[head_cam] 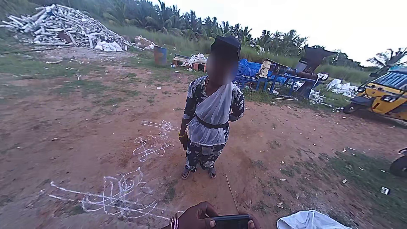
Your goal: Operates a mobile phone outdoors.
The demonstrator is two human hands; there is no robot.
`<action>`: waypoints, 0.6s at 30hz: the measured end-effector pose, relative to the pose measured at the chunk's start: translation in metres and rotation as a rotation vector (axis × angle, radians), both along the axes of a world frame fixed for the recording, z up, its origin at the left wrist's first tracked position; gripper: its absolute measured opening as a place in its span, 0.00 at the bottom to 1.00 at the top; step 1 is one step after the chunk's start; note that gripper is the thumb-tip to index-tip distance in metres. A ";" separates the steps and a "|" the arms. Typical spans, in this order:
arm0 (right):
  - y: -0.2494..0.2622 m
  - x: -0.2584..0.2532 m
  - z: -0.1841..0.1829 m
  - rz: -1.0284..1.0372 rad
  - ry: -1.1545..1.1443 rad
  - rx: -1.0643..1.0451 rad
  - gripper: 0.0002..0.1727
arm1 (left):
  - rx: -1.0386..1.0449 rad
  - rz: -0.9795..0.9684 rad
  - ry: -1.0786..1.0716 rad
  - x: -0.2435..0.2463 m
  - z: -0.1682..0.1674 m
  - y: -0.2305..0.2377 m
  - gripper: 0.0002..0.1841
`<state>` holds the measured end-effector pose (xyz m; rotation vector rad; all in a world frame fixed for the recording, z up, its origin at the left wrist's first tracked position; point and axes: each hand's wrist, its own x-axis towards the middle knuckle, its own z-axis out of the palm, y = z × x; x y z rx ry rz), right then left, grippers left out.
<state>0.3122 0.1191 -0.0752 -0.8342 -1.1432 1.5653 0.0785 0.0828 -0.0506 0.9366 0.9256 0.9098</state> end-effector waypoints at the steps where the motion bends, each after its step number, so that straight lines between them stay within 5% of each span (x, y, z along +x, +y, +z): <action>1: 0.001 0.000 -0.001 -0.002 0.072 -0.016 0.12 | 0.002 -0.002 -0.040 0.003 -0.001 0.000 0.12; 5: 0.003 -0.008 -0.009 0.022 0.337 -0.112 0.24 | 0.020 0.000 -0.180 0.009 -0.004 0.003 0.11; 8: -0.007 -0.013 -0.008 -0.003 0.428 -0.187 0.19 | 0.052 -0.068 -0.198 0.016 -0.010 0.005 0.13; 13: -0.004 -0.008 -0.004 -0.069 0.198 -0.104 0.16 | 0.095 -0.163 0.071 0.018 -0.002 0.004 0.19; 18: 0.001 0.010 0.009 -0.170 -0.133 -0.062 0.13 | 0.075 -0.046 0.109 0.010 -0.013 0.004 0.19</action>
